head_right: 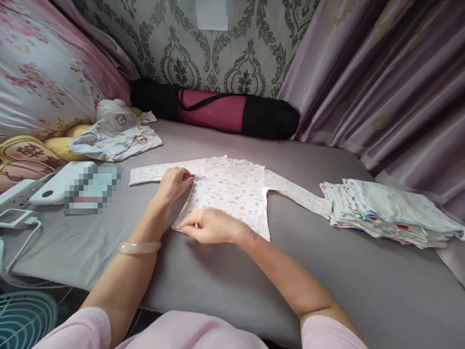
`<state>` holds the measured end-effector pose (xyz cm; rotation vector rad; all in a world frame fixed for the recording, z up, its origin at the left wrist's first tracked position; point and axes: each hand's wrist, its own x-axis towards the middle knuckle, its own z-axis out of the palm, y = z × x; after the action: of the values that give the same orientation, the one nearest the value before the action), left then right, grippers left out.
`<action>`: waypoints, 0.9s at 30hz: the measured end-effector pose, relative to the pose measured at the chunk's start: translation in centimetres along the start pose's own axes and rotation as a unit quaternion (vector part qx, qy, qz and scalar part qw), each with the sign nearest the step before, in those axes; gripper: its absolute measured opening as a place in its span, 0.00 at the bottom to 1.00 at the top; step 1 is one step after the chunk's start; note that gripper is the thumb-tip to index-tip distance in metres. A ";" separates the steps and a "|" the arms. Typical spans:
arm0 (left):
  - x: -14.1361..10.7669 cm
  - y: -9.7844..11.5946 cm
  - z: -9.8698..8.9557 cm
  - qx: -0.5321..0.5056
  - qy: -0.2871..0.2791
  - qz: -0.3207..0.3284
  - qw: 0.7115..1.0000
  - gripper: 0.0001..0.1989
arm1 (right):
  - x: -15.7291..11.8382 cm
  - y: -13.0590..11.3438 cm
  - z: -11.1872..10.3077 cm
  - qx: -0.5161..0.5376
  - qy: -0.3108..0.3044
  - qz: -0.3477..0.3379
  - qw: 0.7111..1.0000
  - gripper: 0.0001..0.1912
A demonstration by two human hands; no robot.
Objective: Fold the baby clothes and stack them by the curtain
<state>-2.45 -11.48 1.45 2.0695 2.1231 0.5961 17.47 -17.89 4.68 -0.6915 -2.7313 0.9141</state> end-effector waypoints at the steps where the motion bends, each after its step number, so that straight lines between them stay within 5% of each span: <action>1: -0.2 -0.1 -0.4 -0.012 0.005 -0.018 1.000 0.11 | 0.6 1.3 -0.7 0.000 0.024 0.020 1.000 0.15; 5: -0.9 -0.2 -1.9 -0.041 0.031 -0.075 0.996 0.13 | 3.1 7.4 -3.0 -0.109 0.169 0.199 0.959 0.23; 10: -1.3 -0.2 -3.4 -0.054 0.036 -0.133 0.989 0.13 | 4.4 11.2 -2.7 -0.161 0.113 0.322 0.926 0.35; 16: -1.5 -0.2 -4.4 -0.060 0.037 -0.176 0.982 0.15 | 4.4 9.1 -0.6 -0.175 0.053 0.287 0.940 0.37; 27: -2.0 0.1 -4.2 -0.070 0.026 -0.156 0.985 0.15 | 4.1 2.4 3.0 -0.152 -0.028 0.143 0.978 0.38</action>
<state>-3.71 -14.25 4.93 1.6216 2.2937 0.7356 13.90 -15.77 0.91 -1.1558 -2.9024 0.5716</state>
